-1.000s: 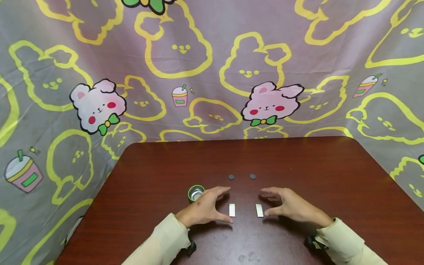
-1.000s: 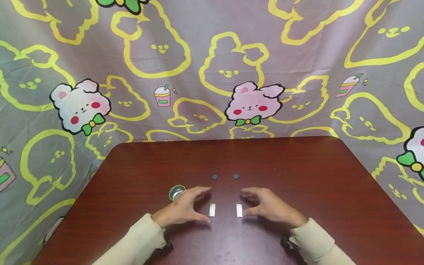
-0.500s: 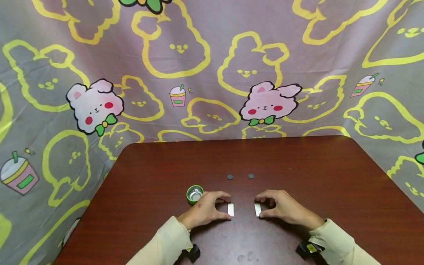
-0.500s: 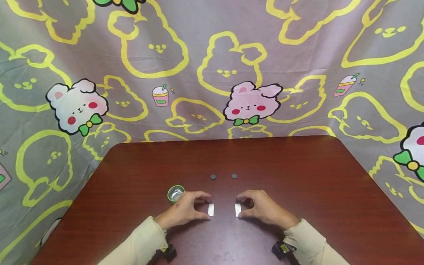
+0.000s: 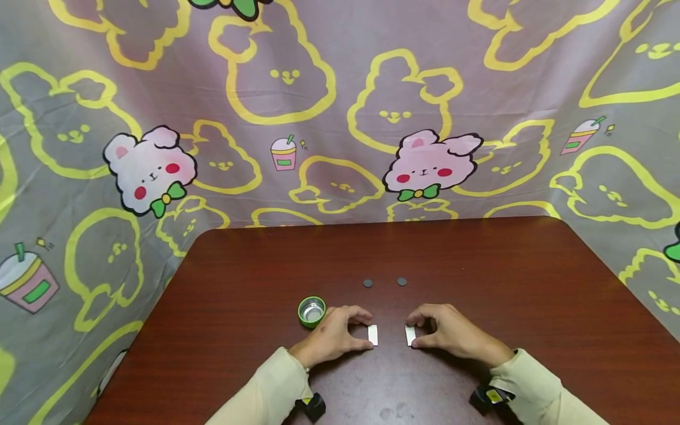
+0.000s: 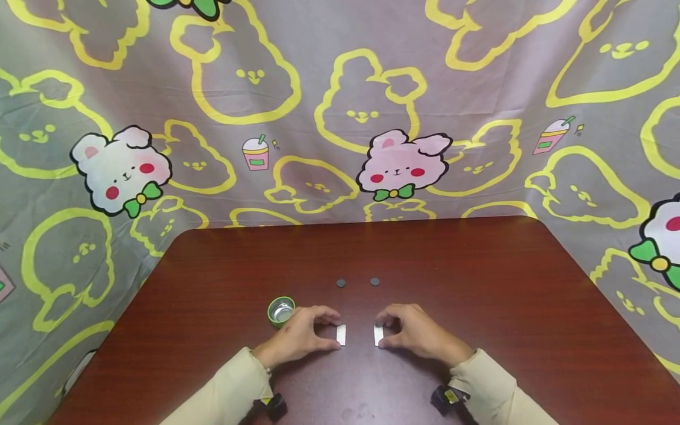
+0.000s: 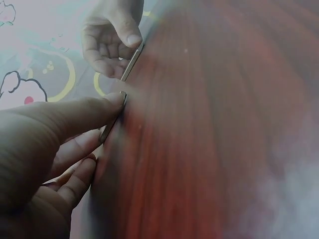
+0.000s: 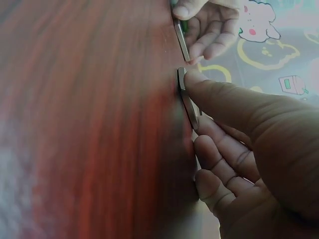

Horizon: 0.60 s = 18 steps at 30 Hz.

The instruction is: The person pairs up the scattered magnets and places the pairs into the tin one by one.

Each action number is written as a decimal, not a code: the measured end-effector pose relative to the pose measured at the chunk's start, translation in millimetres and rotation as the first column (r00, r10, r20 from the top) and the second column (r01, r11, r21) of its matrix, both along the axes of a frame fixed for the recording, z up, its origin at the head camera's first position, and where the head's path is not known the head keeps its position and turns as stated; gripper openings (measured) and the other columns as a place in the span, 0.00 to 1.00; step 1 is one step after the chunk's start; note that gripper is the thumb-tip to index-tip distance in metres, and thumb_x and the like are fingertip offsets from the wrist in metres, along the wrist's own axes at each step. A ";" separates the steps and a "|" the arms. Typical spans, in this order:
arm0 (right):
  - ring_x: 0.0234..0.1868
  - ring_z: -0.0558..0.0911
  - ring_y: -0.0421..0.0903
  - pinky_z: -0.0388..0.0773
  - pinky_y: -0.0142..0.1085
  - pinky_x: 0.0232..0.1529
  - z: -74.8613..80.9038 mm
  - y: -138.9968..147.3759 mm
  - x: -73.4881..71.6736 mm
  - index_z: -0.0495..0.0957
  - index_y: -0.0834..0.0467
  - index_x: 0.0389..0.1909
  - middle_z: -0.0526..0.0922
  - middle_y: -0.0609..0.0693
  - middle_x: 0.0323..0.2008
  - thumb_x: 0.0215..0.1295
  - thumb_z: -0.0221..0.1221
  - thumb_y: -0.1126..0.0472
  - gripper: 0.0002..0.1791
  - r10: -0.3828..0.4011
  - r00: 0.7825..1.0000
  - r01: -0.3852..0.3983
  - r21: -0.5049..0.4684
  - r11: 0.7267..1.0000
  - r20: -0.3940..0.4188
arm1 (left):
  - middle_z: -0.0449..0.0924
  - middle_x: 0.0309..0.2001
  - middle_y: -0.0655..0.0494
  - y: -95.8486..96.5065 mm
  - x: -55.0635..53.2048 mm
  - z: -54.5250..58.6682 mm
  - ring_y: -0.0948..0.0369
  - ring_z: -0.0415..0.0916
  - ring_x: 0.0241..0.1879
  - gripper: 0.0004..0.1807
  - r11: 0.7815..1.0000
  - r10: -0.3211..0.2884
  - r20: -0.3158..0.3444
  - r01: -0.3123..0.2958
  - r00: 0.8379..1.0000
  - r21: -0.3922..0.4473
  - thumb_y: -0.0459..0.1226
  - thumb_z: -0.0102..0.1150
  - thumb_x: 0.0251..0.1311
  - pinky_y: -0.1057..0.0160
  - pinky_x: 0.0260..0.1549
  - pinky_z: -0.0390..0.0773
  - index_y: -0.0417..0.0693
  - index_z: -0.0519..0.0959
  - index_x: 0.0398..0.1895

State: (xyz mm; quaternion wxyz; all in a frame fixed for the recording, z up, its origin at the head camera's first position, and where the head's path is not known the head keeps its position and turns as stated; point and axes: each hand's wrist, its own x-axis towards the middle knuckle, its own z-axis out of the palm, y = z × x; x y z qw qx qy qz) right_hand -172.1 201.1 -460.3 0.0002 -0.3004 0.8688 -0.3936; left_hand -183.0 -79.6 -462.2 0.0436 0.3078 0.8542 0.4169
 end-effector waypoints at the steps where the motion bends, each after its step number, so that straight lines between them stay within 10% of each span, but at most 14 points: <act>1: 0.34 0.78 0.36 0.76 0.31 0.33 -0.1 -0.7 -0.2 0.84 0.58 0.39 0.82 0.41 0.32 0.49 0.77 0.62 0.16 0.001 1.000 -0.001 -0.001 1.000 0.001 | 0.87 0.42 0.55 1.2 -0.2 0.3 0.65 0.82 0.43 0.25 1.000 -0.002 0.001 0.002 1.000 0.000 0.33 0.81 0.44 0.69 0.46 0.79 0.40 0.82 0.47; 18: 0.34 0.78 0.36 0.76 0.32 0.35 1.3 -16.3 -2.3 0.84 0.58 0.38 0.83 0.42 0.32 0.49 0.77 0.61 0.16 -0.019 1.000 0.019 0.013 1.000 0.016 | 0.86 0.41 0.64 15.9 -7.1 1.4 0.71 0.77 0.38 0.24 0.996 0.015 -0.007 -0.015 1.000 -0.091 0.40 0.81 0.46 0.71 0.41 0.76 0.47 0.83 0.47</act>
